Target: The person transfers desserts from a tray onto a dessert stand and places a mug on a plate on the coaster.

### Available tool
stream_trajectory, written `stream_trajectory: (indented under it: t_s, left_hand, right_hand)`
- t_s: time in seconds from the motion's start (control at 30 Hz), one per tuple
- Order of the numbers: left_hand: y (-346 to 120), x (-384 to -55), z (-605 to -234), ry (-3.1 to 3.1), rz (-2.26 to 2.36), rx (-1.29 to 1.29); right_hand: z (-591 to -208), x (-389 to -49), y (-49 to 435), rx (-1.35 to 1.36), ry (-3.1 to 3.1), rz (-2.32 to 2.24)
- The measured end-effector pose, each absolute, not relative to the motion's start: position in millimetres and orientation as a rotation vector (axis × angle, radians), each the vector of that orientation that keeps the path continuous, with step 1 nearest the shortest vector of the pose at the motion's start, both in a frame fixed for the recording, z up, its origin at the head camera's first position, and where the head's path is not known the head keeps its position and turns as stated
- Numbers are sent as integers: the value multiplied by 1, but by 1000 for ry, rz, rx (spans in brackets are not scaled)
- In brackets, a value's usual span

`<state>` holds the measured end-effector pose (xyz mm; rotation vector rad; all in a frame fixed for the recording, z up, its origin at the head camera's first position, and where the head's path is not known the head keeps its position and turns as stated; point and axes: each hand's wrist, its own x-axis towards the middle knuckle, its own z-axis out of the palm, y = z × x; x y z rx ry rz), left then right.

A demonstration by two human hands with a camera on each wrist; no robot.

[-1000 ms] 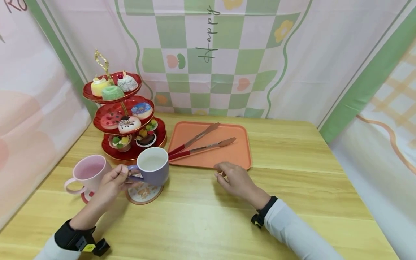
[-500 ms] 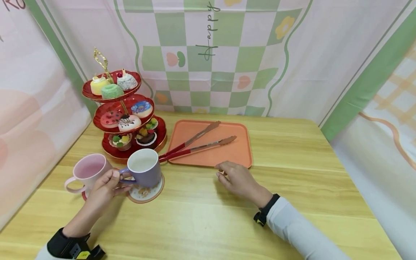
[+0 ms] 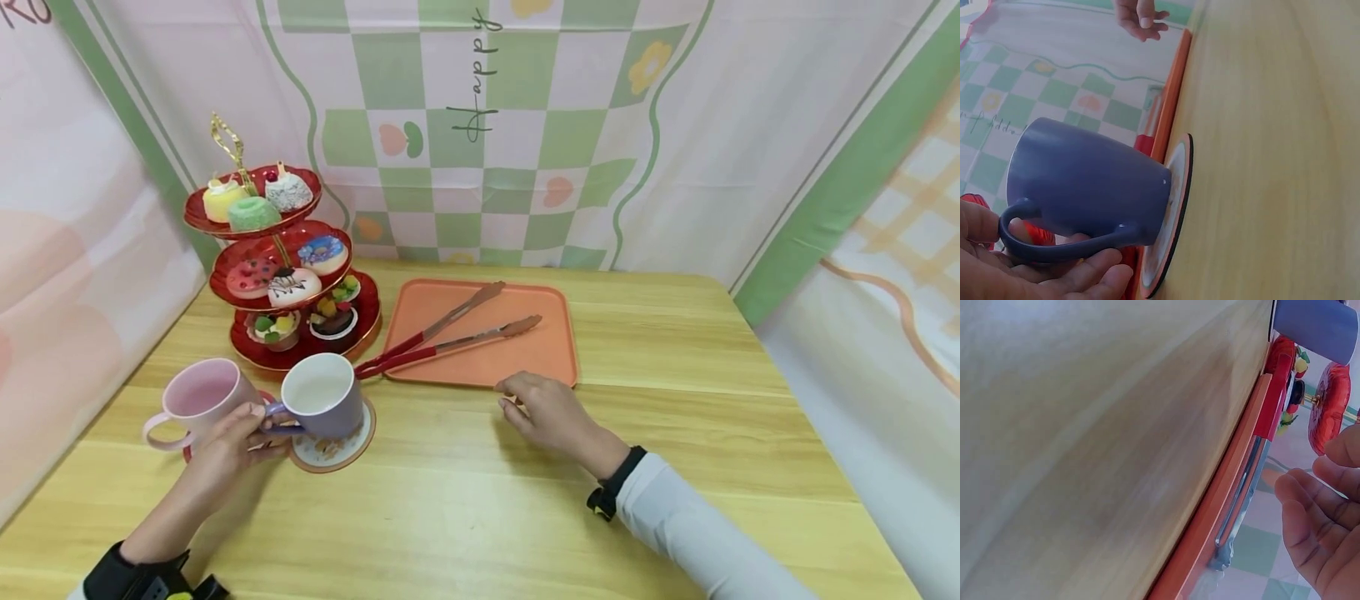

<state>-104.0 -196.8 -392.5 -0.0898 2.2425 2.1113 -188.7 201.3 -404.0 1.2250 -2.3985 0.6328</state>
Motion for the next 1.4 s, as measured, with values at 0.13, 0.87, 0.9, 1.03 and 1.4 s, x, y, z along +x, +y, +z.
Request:
stream_trajectory:
  t_s: [0.13,0.87,0.9,1.03,1.4]
  left_hand:
    - [-198,-105,-390,2269,2089,-86]
    - [-140,-112,-359,3553,1002,675]
    - [-135,-114,-357,3546,1000,736]
    - [-117,-121,-352,3495,1012,918]
    - [-76,-141,-348,3284,1034,962]
  right_hand:
    - [-403,-189,202,1220,-2402,618]
    - [-395,-189,205,1059,-2476,583]
    - [-394,-189,205,1047,-2481,593]
    - [-392,-190,201,996,-2481,625]
    - [-381,-204,195,916,-2407,714]
